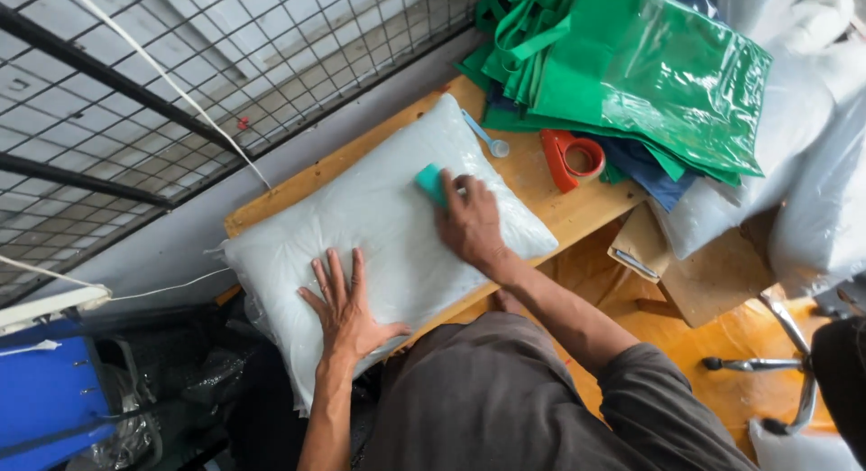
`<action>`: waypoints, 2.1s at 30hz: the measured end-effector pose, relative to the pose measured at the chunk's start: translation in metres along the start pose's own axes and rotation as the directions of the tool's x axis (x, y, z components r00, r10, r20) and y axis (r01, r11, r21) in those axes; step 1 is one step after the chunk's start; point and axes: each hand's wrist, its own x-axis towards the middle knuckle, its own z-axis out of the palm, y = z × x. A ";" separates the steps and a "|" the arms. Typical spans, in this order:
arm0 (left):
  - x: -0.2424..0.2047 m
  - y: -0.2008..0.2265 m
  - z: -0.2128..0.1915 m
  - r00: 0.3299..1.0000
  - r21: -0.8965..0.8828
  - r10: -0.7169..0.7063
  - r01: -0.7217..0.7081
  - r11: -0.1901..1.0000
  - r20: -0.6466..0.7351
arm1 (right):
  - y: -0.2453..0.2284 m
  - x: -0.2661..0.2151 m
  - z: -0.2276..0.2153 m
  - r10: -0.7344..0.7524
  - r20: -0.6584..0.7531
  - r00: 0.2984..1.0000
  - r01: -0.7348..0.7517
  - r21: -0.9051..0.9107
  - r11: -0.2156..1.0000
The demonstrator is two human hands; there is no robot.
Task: Sealing a plastic bag containing a pillow using a tape dispenser and smoothing the surface with a small tool.
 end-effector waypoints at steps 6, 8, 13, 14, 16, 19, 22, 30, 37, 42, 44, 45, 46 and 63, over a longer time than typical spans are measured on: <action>0.014 0.012 -0.003 0.968 -0.162 -0.190 0.163 0.973 -0.167 | 0.046 0.041 0.052 0.284 0.029 0.958 -0.277 -0.145 0.950; 0.017 0.012 0.013 0.948 -0.088 -0.184 0.167 0.982 -0.260 | -0.006 0.051 0.070 0.165 0.093 0.982 -0.159 -0.067 0.985; 0.012 0.017 0.035 0.879 0.024 -0.122 0.150 0.988 -0.462 | -0.119 0.036 0.127 -0.247 0.234 0.940 0.186 0.254 0.949; 0.011 0.018 0.036 0.853 0.012 -0.126 0.153 0.988 -0.507 | -0.127 0.038 0.132 -0.312 0.246 0.918 0.250 0.254 0.934; 0.009 0.022 0.038 0.823 -0.001 -0.130 0.155 0.988 -0.553 | -0.112 0.048 0.152 -0.378 0.257 0.889 0.316 0.252 0.915; 0.007 0.028 0.045 0.742 0.072 -0.090 0.184 0.980 -0.665 | -0.036 0.085 0.182 -0.320 0.414 0.852 0.278 0.160 0.947; 0.005 0.027 0.055 0.688 0.102 -0.035 0.157 0.982 -0.724 | 0.056 0.139 0.177 -0.061 0.706 0.706 0.362 -0.285 0.888; 0.006 0.029 0.056 0.667 0.062 -0.035 0.121 0.991 -0.745 | 0.127 0.186 0.135 0.374 0.667 0.645 -0.029 -0.468 0.883; 0.007 0.031 0.052 0.658 0.058 -0.029 0.109 0.992 -0.753 | -0.080 0.116 0.199 -0.100 0.824 0.558 0.409 -0.167 0.897; 0.004 0.019 0.060 0.677 0.025 -0.023 0.060 0.998 -0.736 | -0.227 0.074 0.124 -0.334 0.711 0.619 0.046 0.392 0.919; 0.001 0.017 0.056 0.666 -0.067 -0.067 0.025 0.997 -0.743 | -0.229 0.073 0.073 -0.355 0.691 0.629 0.038 0.429 0.902; 0.001 0.017 0.053 0.661 -0.162 -0.110 -0.017 0.987 -0.742 | -0.229 0.074 0.046 -0.370 0.674 0.639 0.026 0.461 0.887; -0.003 0.013 0.052 0.660 -0.164 -0.113 -0.015 0.986 -0.743 | -0.216 0.072 0.038 -0.371 0.675 0.637 0.028 0.461 0.887; 0.052 0.050 -0.045 0.600 -0.893 -0.800 0.369 0.257 0.018 | -0.098 0.070 -0.068 -0.310 0.430 0.848 -0.239 0.832 0.500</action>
